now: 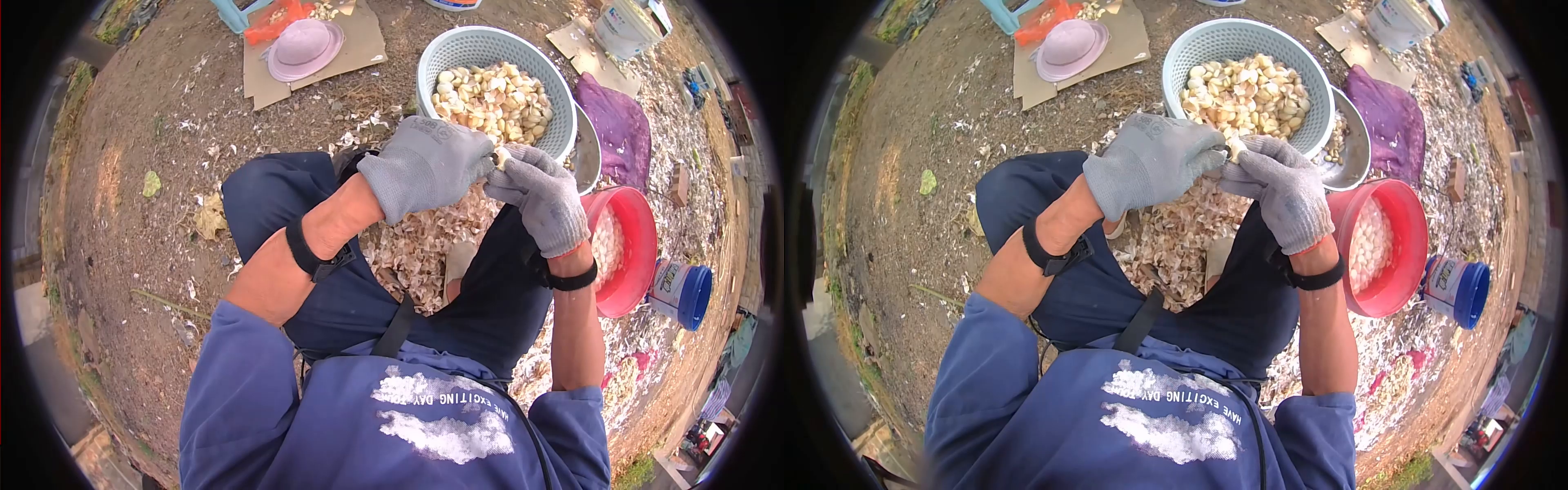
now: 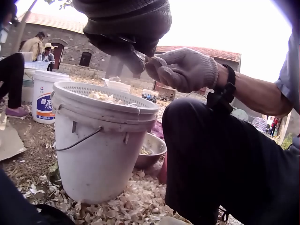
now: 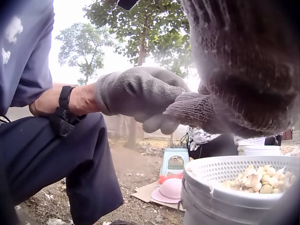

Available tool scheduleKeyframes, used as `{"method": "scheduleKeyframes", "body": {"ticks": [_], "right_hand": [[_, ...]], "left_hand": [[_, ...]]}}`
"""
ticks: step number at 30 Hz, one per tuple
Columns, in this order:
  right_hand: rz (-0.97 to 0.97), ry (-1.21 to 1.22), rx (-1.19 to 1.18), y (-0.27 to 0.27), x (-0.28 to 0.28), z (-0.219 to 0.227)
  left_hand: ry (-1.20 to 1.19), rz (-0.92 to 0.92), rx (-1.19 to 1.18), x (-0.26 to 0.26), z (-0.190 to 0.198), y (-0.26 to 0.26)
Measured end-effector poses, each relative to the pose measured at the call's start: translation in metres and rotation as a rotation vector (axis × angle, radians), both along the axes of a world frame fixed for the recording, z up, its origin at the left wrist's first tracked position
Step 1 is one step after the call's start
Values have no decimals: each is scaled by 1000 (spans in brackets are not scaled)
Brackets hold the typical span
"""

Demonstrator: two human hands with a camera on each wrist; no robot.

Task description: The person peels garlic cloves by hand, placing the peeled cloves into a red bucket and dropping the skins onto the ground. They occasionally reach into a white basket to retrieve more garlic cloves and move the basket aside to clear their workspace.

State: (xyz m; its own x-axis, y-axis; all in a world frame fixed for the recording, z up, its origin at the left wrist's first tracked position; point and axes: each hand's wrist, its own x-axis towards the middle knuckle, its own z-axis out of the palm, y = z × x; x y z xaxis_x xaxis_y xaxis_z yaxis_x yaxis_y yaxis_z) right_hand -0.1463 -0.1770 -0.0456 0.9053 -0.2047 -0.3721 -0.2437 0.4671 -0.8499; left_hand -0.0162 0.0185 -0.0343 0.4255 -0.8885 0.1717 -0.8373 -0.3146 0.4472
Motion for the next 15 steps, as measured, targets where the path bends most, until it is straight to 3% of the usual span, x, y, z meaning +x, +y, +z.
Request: {"method": "scheduleKeyframes", "body": {"ticks": [5,15], "right_hand": [[-69,20,-36,4,3,-1],[-40,12,-14,7,2,0]], "left_hand": [[-15,-17,-27,-1,-4,0],[-8,-71,157,4,2,1]]}}
